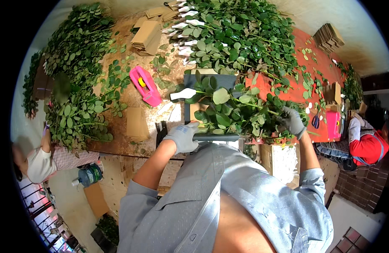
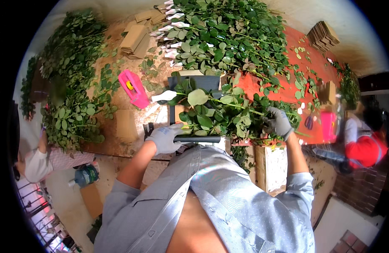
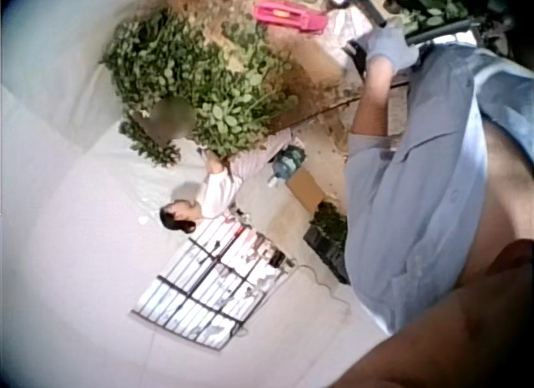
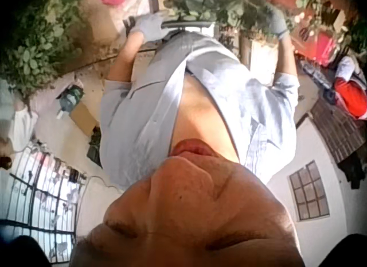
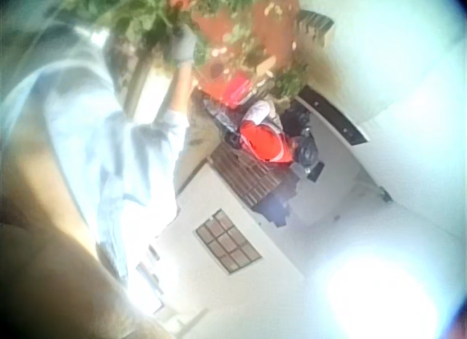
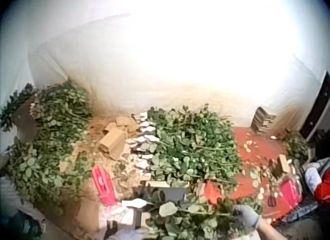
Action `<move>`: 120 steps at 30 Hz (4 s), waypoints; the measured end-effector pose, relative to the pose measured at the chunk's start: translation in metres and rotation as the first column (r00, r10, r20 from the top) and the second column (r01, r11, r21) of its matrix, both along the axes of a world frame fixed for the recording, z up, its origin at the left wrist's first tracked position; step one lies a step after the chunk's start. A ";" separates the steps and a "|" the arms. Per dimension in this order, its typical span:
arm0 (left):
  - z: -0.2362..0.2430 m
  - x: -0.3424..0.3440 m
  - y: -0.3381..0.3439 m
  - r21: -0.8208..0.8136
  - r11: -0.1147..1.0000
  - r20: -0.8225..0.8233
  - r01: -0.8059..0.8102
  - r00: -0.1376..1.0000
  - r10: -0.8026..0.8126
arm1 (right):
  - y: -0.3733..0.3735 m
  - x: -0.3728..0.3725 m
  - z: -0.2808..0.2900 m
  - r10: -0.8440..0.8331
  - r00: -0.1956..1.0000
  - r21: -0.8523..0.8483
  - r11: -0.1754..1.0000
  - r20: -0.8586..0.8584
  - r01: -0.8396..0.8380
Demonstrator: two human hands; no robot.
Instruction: The person prepares roses by placing individual stems into a holder and cutting the ends with a specialized manual cutter.
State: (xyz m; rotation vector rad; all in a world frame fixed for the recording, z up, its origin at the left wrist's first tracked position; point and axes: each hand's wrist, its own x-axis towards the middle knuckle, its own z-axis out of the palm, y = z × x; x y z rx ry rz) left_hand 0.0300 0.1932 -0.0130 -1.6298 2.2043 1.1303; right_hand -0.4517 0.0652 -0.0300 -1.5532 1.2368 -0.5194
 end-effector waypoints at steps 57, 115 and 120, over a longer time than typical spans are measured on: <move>-0.027 0.038 -0.044 -0.282 0.955 0.017 -0.098 0.994 0.107 | 0.016 0.297 -0.064 0.601 0.537 -0.248 0.498 -0.593 -0.831; 0.009 0.004 -0.017 -0.008 0.997 -0.014 0.082 0.997 -0.082 | -0.186 0.234 0.003 -0.110 0.542 -0.498 0.575 -0.833 -0.649; 0.014 -0.001 -0.015 0.003 0.999 -0.006 0.050 0.999 -0.050 | -0.192 0.219 0.029 0.049 0.696 -0.567 0.540 -0.716 -0.622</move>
